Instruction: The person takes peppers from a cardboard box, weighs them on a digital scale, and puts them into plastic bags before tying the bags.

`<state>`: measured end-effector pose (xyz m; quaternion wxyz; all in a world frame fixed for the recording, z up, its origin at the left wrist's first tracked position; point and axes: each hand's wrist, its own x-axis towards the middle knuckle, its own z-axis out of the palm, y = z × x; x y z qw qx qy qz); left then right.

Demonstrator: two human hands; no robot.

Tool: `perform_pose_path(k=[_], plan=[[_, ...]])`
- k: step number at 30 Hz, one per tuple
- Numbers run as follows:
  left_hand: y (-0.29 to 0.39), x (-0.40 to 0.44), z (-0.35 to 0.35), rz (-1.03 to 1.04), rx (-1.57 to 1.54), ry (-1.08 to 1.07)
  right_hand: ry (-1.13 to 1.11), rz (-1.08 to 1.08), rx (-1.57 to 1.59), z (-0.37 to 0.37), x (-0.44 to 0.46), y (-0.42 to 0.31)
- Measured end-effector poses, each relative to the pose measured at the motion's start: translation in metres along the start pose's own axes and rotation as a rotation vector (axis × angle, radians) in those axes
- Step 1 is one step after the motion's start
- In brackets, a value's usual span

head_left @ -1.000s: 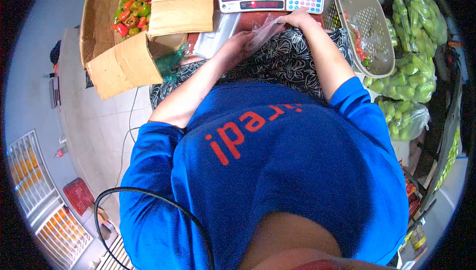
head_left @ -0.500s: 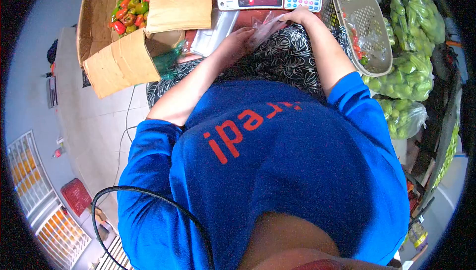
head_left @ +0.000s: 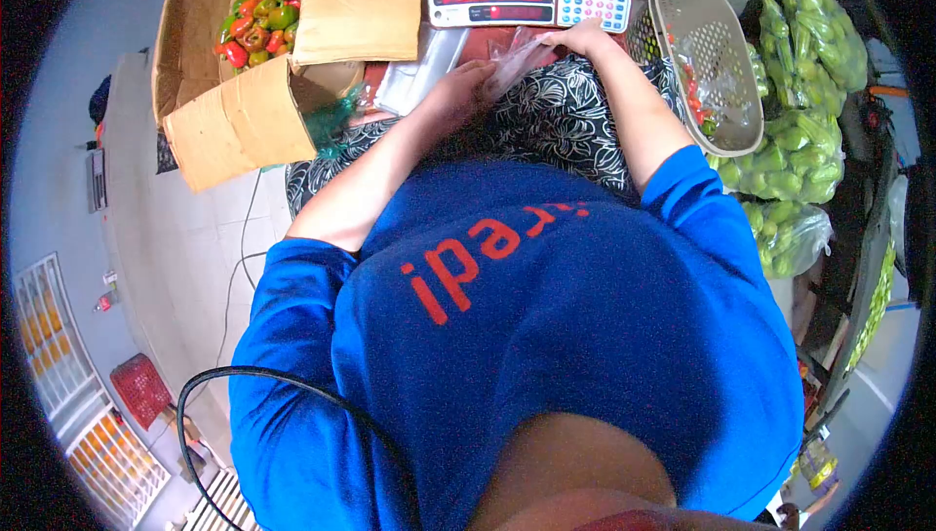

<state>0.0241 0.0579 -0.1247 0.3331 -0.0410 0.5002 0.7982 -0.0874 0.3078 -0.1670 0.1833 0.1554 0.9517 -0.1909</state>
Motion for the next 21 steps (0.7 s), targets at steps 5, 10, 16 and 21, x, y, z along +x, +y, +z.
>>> perform_pose_path(k=[5,10,16,21], plan=[[-0.005,0.006,-0.008,0.028,0.132,0.001,-0.014,-0.015,0.089,-0.018,-0.020,-0.006],[-0.019,0.027,-0.020,-0.049,0.018,-0.051,-0.171,-0.194,0.154,-0.019,-0.013,0.000],[0.004,-0.005,-0.004,0.023,0.373,0.032,-0.022,-0.217,0.057,-0.052,-0.077,-0.033],[0.006,-0.013,-0.021,0.219,0.637,0.226,-0.446,-0.628,0.920,-0.042,-0.128,-0.063]])
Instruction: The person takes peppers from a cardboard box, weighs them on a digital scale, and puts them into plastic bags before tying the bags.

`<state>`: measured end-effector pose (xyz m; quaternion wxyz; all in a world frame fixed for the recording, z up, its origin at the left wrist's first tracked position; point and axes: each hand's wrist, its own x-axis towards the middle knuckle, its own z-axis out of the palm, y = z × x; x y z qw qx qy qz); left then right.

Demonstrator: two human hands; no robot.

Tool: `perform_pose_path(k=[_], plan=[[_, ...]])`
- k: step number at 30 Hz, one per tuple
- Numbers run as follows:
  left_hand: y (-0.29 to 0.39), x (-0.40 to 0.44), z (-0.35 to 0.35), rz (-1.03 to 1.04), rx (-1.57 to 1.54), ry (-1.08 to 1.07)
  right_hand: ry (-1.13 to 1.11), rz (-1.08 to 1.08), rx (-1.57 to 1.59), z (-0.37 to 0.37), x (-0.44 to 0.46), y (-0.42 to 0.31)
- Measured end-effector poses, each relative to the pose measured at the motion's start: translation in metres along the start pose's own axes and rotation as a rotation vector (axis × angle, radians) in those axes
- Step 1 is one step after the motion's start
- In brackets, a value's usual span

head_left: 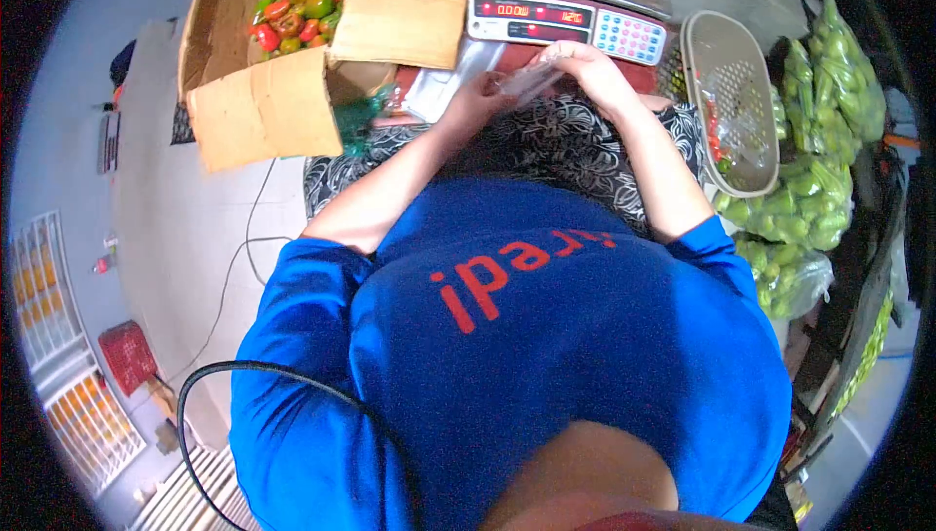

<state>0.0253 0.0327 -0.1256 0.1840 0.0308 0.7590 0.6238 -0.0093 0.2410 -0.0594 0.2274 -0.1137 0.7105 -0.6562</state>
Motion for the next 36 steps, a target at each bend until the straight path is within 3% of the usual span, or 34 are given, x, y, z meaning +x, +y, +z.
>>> perform_pose_path(k=[1,2,3,5,6,8,9,11,14,15,18,21,23,27,31,32,34,36], plan=[[0.009,0.001,-0.006,-0.011,0.051,0.050,-0.039,-0.030,0.220,0.010,-0.001,-0.004],[0.016,0.004,-0.011,-0.022,0.103,0.098,-0.090,-0.008,0.240,0.013,-0.001,-0.002],[0.016,0.006,-0.014,0.066,-0.081,0.091,-0.140,0.012,0.258,0.010,-0.001,0.001],[0.045,-0.007,-0.007,0.039,-0.324,0.151,-0.193,0.098,0.307,0.014,-0.002,-0.011],[0.061,-0.012,-0.003,0.026,-0.449,0.178,-0.175,0.100,0.136,0.018,-0.007,-0.021],[0.065,-0.007,0.000,0.021,-0.709,0.014,-0.132,0.104,-0.210,0.022,-0.010,-0.032],[0.067,-0.005,0.004,0.009,-0.796,-0.030,-0.066,-0.016,-0.381,0.017,-0.007,-0.022],[0.071,-0.003,0.000,0.052,-0.935,-0.241,-0.033,-0.027,-0.408,0.007,0.003,-0.015],[0.068,0.004,0.011,-0.004,-1.012,-0.213,0.092,0.047,-0.225,-0.004,0.016,0.004],[0.071,0.003,0.013,-0.050,-1.188,-0.249,0.111,0.043,-0.187,-0.003,0.015,0.005],[0.066,0.013,0.010,0.020,-0.975,-0.157,0.060,0.121,-0.088,0.000,0.014,-0.010],[0.029,0.023,0.000,-0.079,-1.142,-0.112,-0.063,0.081,-0.167,-0.010,0.013,-0.010],[0.015,0.020,0.000,-0.080,-1.257,-0.103,0.083,0.137,-0.205,-0.004,0.012,-0.005],[0.044,0.009,0.003,-0.050,-1.174,-0.273,0.282,0.084,-0.158,-0.011,0.021,0.014],[0.076,-0.002,-0.002,0.103,-0.622,-0.277,0.306,0.123,0.230,-0.007,0.019,-0.002],[0.041,0.013,0.004,0.003,-0.717,-0.304,0.263,0.123,0.331,-0.007,0.019,-0.005],[0.004,0.023,0.000,-0.148,-0.395,-0.109,0.059,0.191,0.649,-0.011,0.015,0.005],[-0.036,0.044,-0.005,0.088,0.038,0.008,0.090,0.298,0.540,0.004,0.013,0.022]])
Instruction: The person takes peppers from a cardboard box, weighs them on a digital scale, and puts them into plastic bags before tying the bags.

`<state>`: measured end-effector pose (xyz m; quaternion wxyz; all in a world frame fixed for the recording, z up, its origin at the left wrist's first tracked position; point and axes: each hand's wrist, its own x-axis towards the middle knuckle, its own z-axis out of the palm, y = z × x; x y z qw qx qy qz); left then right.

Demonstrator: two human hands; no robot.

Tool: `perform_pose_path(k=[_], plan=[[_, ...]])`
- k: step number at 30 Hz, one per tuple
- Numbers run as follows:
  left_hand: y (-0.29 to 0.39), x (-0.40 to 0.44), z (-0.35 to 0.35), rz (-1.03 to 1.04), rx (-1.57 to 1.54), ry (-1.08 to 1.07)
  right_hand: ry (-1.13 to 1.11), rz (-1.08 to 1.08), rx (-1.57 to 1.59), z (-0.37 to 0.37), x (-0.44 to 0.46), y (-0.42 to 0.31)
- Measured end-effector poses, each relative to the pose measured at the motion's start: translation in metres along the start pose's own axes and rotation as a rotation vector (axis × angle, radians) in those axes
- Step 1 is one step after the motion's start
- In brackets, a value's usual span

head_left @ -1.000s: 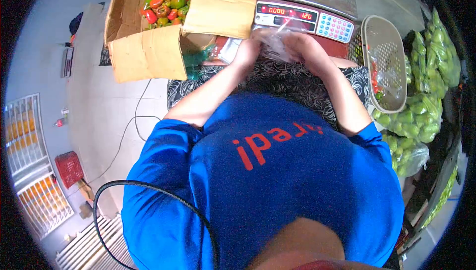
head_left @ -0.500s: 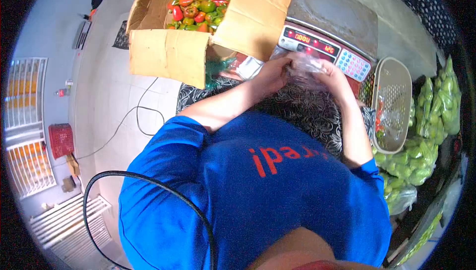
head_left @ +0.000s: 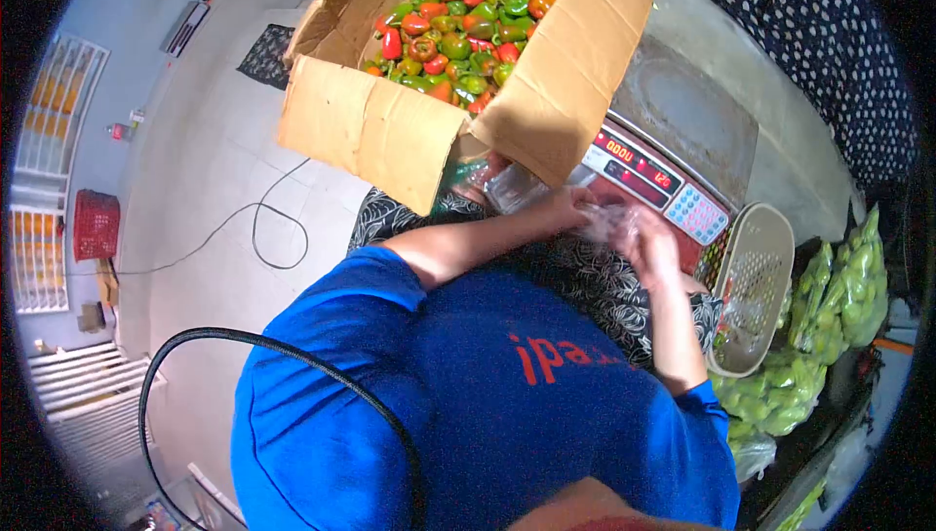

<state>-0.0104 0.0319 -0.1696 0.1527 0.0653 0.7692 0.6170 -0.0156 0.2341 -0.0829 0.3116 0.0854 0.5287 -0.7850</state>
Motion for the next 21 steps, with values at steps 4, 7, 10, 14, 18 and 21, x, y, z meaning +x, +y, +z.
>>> perform_pose_path(k=[4,7,10,14,18,21], plan=[[-0.022,0.017,0.012,0.170,0.434,0.141,0.098,0.082,-0.130,0.036,-0.002,0.003],[-0.043,0.035,0.014,0.286,-0.131,0.049,-0.060,0.077,-0.215,0.039,-0.003,-0.004],[-0.035,0.019,-0.006,0.011,-0.309,0.059,-0.035,-0.105,-0.641,0.040,0.002,0.009],[0.019,-0.010,-0.005,-0.123,-0.896,-0.150,0.025,-0.087,-0.815,0.030,0.008,0.011],[0.036,-0.007,-0.001,-0.166,-0.794,-0.308,0.163,-0.020,-0.148,0.018,0.014,-0.005],[0.018,0.015,0.002,-0.137,-0.173,-0.283,0.167,0.047,0.016,0.030,0.007,-0.010]])
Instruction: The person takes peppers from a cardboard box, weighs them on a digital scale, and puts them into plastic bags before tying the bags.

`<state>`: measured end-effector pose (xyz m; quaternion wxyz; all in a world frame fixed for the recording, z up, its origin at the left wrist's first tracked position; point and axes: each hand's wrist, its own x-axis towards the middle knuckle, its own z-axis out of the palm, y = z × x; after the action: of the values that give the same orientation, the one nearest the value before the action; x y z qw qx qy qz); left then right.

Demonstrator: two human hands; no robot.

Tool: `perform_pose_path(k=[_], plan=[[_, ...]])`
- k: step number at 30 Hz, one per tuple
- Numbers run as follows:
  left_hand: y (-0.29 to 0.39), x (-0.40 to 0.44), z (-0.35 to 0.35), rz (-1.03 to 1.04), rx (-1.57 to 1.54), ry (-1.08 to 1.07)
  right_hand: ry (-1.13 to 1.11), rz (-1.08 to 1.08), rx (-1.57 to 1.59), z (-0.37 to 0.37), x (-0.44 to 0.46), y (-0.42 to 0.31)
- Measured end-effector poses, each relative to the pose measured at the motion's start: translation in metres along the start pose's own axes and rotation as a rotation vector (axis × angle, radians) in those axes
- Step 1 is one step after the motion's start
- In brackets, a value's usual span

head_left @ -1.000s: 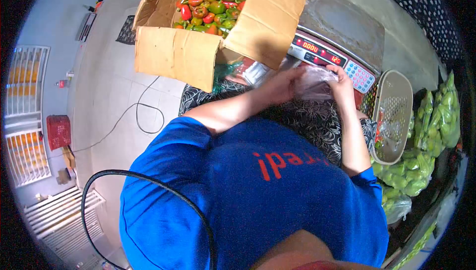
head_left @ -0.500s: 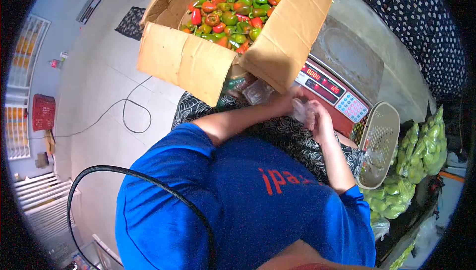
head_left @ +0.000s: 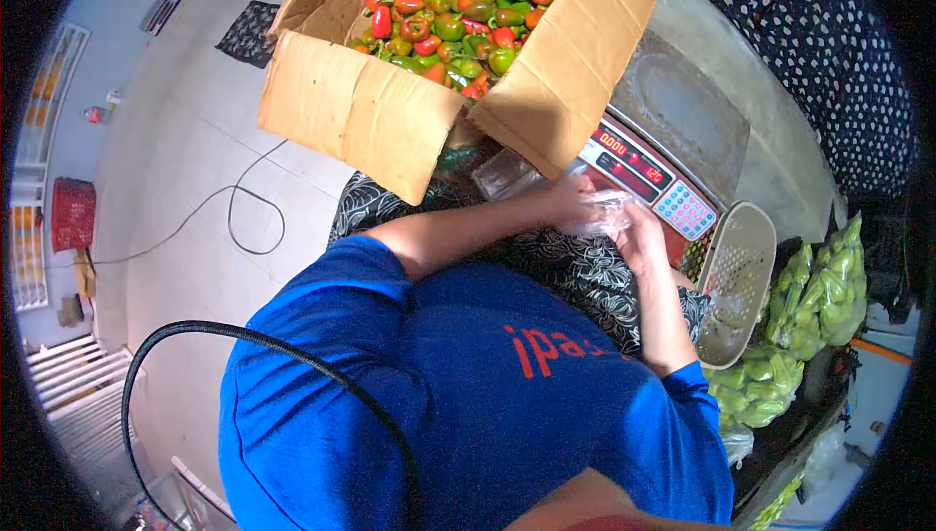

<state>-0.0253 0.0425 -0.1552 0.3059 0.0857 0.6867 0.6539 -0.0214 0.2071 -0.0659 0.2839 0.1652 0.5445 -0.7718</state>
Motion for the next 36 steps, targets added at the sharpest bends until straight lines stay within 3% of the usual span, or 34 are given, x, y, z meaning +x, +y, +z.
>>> perform_pose_path(k=[1,4,8,9,11,14,17,18,21,22,23,25,26,27,29,31,33,34,35,36], plan=[[-0.011,0.010,-0.002,-0.034,0.243,0.069,-0.045,0.008,-0.015,-0.012,0.007,0.009],[-0.079,0.039,-0.009,0.104,0.320,0.102,-0.110,0.012,-0.004,-0.019,0.012,0.015],[-0.067,0.011,-0.018,0.246,-0.348,-0.070,0.048,0.004,-0.064,-0.004,-0.002,0.002],[-0.023,-0.021,-0.022,0.195,-0.387,-0.016,0.093,0.006,-0.079,-0.003,-0.004,0.001],[-0.003,-0.037,-0.026,0.133,-0.299,0.089,0.005,-0.002,-0.088,-0.008,0.000,0.004],[-0.048,-0.003,-0.032,0.116,0.020,0.200,-0.213,-0.037,-0.001,-0.016,0.008,0.017],[-0.087,0.021,-0.032,0.149,0.206,0.317,-0.400,0.061,0.042,-0.007,-0.008,0.021],[-0.072,0.011,-0.030,0.191,0.259,0.398,-0.270,0.104,0.055,0.010,-0.019,0.021],[-0.006,-0.035,-0.035,0.523,0.638,0.648,-0.220,-0.145,-0.871,0.030,-0.041,-0.004],[-0.007,-0.044,-0.037,0.512,0.647,0.591,-0.140,-0.463,-0.887,0.041,-0.050,-0.011],[-0.007,-0.052,-0.040,0.500,0.654,0.535,-0.154,-0.613,-1.067,0.035,-0.047,-0.012],[-0.025,-0.060,-0.037,0.189,0.509,0.185,-0.158,-0.911,-1.410,0.015,-0.034,-0.011],[-0.021,-0.072,-0.033,0.050,0.517,0.044,-0.028,-0.924,-1.449,0.008,-0.026,-0.009],[0.021,-0.097,-0.022,-0.045,0.668,-0.043,-0.052,-0.920,-1.343,0.011,-0.027,-0.017],[0.108,-0.145,-0.018,0.227,0.725,-0.299,0.025,-0.751,-1.251,0.008,-0.024,-0.022],[0.169,-0.156,-0.047,0.482,0.524,-0.540,0.004,-0.746,-1.217,0.007,-0.020,-0.025],[0.234,-0.166,-0.101,0.068,0.647,-0.373,-0.037,-0.712,-1.063,0.010,-0.016,-0.018],[0.210,-0.152,-0.167,0.286,0.737,-0.203,-0.060,-0.680,-0.924,0.012,-0.013,-0.007],[0.256,-0.147,-0.176,0.302,0.439,0.070,-0.082,-0.648,-0.784,0.014,-0.009,0.002],[0.241,-0.133,-0.229,0.313,0.247,0.290,-0.141,-0.783,-1.188,0.002,-0.005,0.002]])
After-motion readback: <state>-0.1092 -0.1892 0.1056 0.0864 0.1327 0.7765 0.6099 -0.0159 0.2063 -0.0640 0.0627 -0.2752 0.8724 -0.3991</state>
